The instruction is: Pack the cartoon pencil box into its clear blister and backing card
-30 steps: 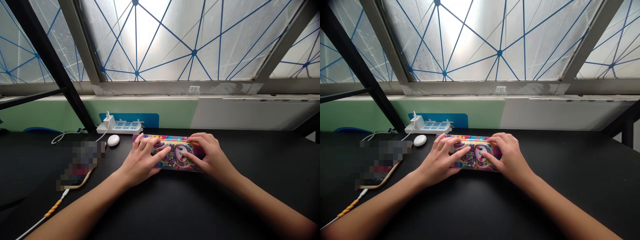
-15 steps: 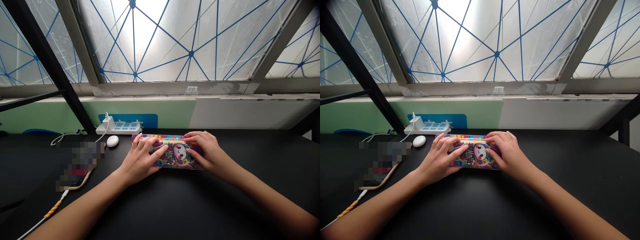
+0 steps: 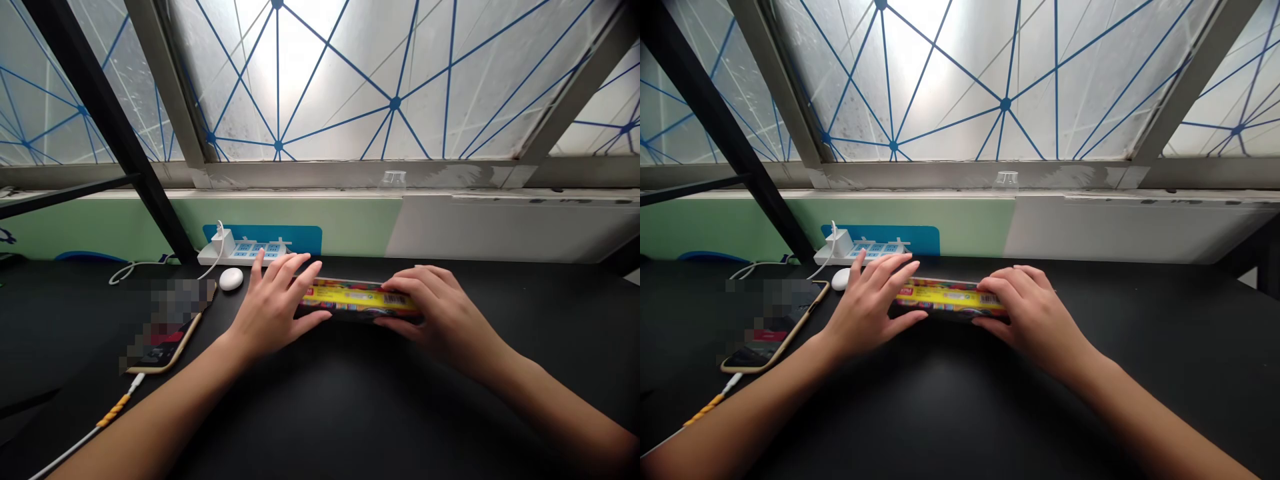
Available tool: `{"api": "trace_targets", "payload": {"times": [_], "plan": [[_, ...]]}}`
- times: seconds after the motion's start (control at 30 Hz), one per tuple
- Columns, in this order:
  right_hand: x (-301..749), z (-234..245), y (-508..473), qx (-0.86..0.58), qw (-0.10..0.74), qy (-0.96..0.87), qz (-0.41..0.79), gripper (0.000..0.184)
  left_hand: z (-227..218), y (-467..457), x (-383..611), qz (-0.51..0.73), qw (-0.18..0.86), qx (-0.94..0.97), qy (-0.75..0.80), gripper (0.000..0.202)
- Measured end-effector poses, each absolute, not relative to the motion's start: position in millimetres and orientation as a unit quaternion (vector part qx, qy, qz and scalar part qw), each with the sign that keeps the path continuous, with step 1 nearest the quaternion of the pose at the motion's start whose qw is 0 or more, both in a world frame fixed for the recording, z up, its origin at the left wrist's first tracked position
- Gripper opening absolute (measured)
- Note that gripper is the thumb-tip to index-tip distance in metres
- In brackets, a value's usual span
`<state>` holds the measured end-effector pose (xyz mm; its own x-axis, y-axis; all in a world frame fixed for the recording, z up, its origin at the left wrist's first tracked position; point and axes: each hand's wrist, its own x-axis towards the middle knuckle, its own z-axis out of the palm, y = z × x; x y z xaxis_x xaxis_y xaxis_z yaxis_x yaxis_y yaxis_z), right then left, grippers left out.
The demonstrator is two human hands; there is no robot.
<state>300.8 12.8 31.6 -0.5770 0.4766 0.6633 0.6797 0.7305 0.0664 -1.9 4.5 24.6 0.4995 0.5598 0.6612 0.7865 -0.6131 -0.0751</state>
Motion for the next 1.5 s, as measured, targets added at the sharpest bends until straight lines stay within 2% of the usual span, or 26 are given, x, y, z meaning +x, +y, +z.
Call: {"api": "trace_targets", "payload": {"times": [0.2, 0.33, 0.5, 0.6, 0.73, 0.83, 1.0, 1.1, 1.23, 1.5], "plan": [[292, 24, 7, -0.3, 0.264, -0.894, -0.201, 0.03, 27, 3, -3, -0.257, 0.158, -0.879, -0.37, 0.032], [287, 20, 4, -0.301, 0.245, -0.901, -0.193, 0.027, 26, -4, 3, -0.226, 0.146, -0.885, -0.38, 0.026], [276, 11, 0, -0.303, 0.177, -0.922, -0.162, 0.02, 22, -10, 9, -0.147, 0.113, -0.902, -0.389, 0.013], [271, 4, 1, -0.312, 0.171, -0.925, -0.136, 0.027, 22, -7, 8, -0.133, 0.095, -0.909, -0.384, 0.025], [272, -4, 4, -0.322, 0.167, -0.927, -0.094, 0.053, 19, 4, 0, -0.182, 0.069, -0.895, -0.401, 0.061], [276, -5, 6, -0.323, 0.148, -0.932, -0.074, 0.066, 12, 11, -7, -0.177, 0.018, -0.876, -0.448, 0.074], [277, -2, 6, -0.329, 0.112, -0.936, -0.058, 0.075, 4, 18, -12, -0.162, -0.048, -0.855, -0.491, 0.072], [277, 1, 6, -0.334, 0.101, -0.936, -0.051, 0.074, 6, 24, -15, -0.213, -0.084, -0.821, -0.524, 0.064], [278, 1, 6, -0.335, 0.111, -0.935, -0.038, 0.073, 12, 37, -27, -0.281, -0.102, -0.727, -0.618, 0.046], [279, -3, 8, -0.328, 0.134, -0.934, -0.046, 0.07, 9, 49, -46, -0.275, -0.176, -0.685, -0.651, 0.037]]}}
